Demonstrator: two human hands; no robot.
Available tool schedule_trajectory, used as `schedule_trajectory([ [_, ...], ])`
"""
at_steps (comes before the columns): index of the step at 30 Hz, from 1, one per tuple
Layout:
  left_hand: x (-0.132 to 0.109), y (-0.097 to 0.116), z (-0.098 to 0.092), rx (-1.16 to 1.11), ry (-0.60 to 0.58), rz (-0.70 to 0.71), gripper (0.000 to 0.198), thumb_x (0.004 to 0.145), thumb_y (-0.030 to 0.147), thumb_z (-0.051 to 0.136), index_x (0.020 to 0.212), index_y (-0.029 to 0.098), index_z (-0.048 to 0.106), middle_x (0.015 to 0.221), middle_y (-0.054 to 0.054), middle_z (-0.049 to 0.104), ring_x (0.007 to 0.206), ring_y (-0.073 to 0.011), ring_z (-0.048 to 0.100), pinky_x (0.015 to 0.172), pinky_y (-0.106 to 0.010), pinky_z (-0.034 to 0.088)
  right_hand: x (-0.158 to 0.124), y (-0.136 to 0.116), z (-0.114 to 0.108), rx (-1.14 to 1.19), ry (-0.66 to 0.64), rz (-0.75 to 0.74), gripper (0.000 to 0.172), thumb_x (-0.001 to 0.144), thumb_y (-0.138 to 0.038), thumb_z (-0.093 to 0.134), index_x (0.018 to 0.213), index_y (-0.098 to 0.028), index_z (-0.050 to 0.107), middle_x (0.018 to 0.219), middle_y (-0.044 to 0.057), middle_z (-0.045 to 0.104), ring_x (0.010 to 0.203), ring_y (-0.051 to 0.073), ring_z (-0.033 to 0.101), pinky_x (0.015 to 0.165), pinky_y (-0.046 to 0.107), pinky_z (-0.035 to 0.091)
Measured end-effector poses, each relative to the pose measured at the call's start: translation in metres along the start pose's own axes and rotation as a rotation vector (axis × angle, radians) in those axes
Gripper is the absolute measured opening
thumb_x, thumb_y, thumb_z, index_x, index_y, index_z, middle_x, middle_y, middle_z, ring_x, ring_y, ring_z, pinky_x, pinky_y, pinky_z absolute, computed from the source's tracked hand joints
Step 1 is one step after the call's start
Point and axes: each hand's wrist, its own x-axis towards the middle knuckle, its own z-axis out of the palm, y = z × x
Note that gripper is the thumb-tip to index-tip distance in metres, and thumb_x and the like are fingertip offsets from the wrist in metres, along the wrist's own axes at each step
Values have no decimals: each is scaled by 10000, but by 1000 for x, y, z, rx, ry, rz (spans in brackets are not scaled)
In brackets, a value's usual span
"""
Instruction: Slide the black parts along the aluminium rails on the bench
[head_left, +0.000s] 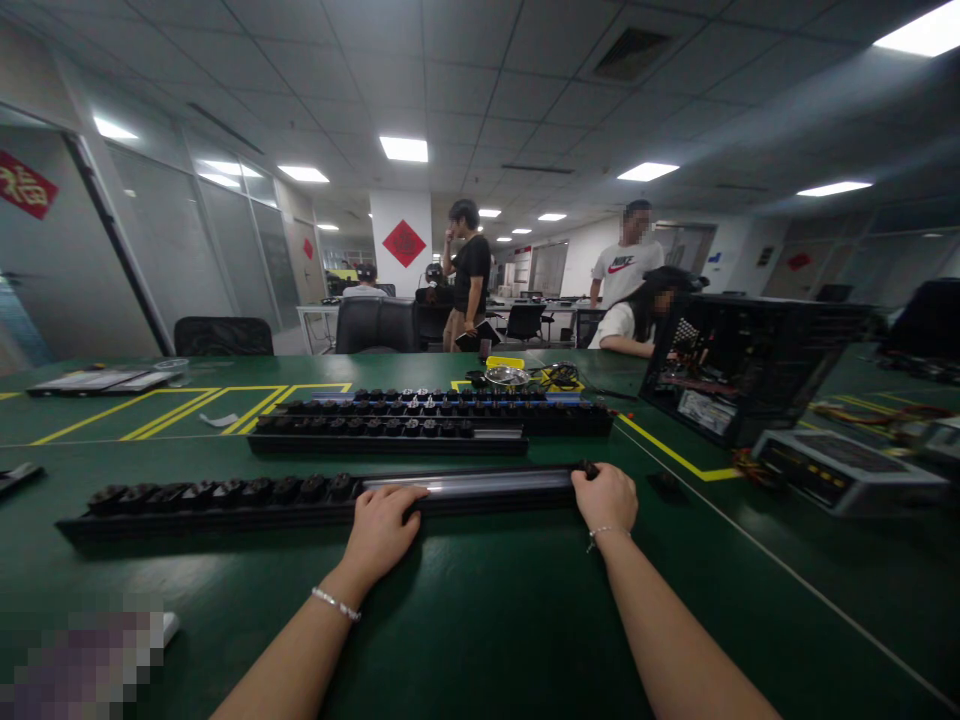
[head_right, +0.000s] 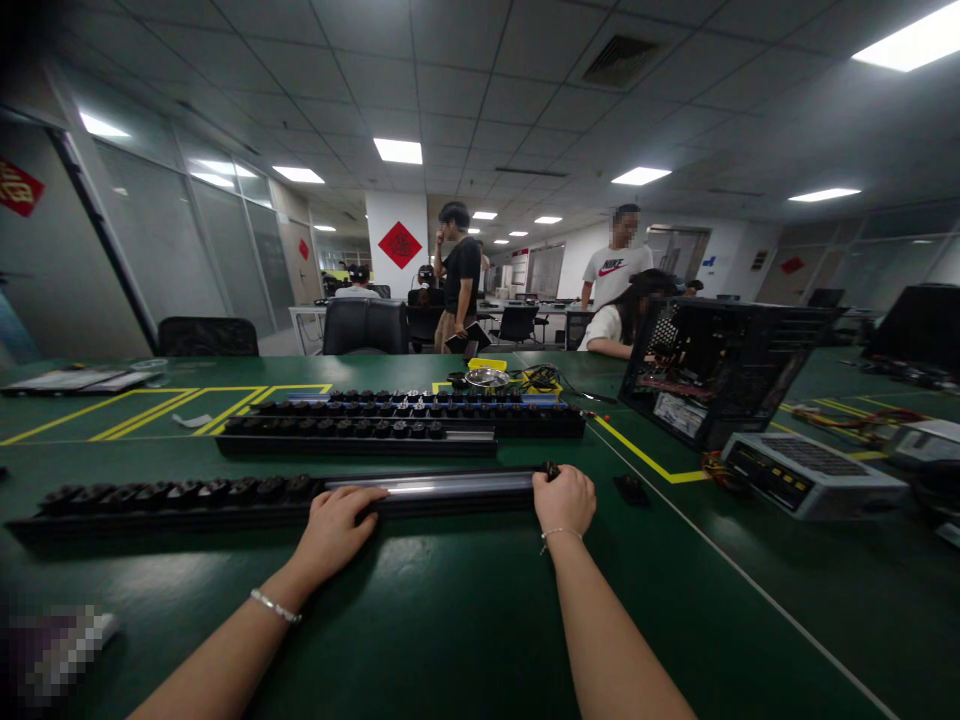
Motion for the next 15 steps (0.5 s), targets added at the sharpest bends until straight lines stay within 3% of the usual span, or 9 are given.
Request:
schedule_trajectory([
  [15, 0, -1, 0, -2, 8, 9, 339, 764, 241, 480, 1069, 336, 593, 1069, -7, 645, 1045, -189, 515, 925, -404, 272, 5, 11, 1, 75, -1, 93, 413, 780, -360, 417, 1058, -105, 585, 1100, 154, 577, 992, 284, 505, 786, 374, 422],
])
